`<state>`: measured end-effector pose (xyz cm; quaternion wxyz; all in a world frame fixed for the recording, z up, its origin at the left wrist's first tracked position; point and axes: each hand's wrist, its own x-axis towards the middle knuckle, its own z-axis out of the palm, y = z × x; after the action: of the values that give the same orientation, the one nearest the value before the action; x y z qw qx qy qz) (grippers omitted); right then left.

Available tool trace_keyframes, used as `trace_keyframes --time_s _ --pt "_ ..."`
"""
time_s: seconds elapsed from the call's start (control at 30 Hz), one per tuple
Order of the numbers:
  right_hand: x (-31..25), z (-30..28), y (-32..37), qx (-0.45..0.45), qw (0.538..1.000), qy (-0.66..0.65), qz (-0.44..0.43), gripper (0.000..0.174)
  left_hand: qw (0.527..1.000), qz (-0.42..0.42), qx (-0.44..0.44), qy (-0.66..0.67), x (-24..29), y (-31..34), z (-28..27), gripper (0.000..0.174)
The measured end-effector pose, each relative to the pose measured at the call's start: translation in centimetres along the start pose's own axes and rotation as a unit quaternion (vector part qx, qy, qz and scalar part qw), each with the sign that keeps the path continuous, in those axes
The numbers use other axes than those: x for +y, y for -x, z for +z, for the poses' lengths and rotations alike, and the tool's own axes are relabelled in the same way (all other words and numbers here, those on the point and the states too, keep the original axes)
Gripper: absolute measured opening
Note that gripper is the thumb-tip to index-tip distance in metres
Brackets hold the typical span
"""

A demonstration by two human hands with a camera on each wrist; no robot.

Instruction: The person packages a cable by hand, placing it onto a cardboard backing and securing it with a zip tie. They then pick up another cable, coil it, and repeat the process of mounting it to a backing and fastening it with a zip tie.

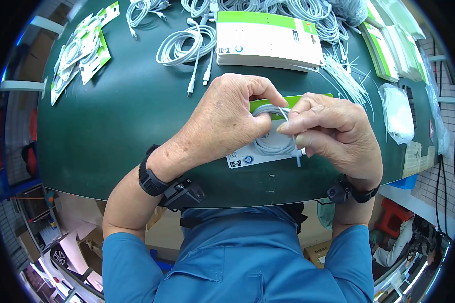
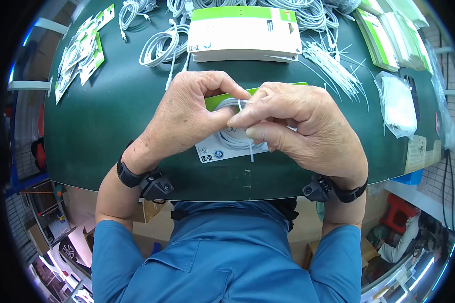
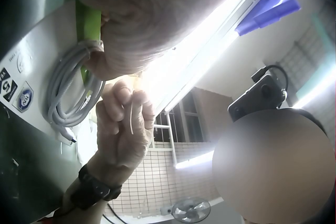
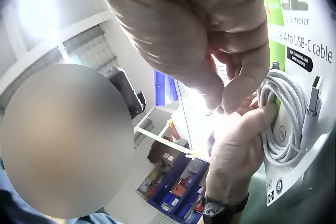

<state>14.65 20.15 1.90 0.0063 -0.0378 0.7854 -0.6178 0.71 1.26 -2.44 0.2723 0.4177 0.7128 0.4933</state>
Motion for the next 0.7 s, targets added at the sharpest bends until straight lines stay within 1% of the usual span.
trace_keyframes --time_s 0.03,0.13,0.2,0.27,0.33,0.43,0.47,0.6,0.7 --pt "0.1 0.0 0.1 0.007 1.0 -0.016 0.005 0.023 1.0 -0.001 0.0 0.002 0.1 0.0 0.0 0.024" --pt "0.4 0.3 0.1 0.04 0.999 0.006 -0.006 0.021 1.0 0.0 0.003 0.006 0.1 0.0 0.0 0.025" --pt "0.6 0.6 0.1 0.072 0.994 0.067 -0.048 0.022 1.0 0.004 0.006 0.011 -0.1 0.0 0.0 0.026" --pt "0.9 0.8 0.0 0.105 0.98 0.134 -0.102 0.023 1.0 -0.013 -0.001 0.022 0.2 0.0 -0.2 0.026" --pt "1.2 1.0 -0.1 0.137 0.954 0.207 -0.165 0.025 0.999 -0.029 -0.007 0.04 0.4 -0.1 -0.5 0.026" --pt "2.2 1.5 0.0 0.178 0.925 0.232 -0.245 0.03 0.996 -0.043 -0.013 0.076 0.6 0.0 -0.8 0.028" --pt "2.2 1.3 -0.1 0.175 0.906 0.272 -0.274 0.034 0.995 -0.043 -0.013 0.089 0.6 0.0 -0.9 0.028" --pt "1.9 1.6 0.0 0.183 0.887 0.303 -0.296 0.035 0.99 -0.059 -0.026 0.126 1.5 0.3 -1.5 0.029" --pt "1.6 1.8 0.2 0.176 0.885 0.315 -0.295 0.033 0.993 -0.032 -0.017 0.113 1.4 0.4 -1.5 0.028"
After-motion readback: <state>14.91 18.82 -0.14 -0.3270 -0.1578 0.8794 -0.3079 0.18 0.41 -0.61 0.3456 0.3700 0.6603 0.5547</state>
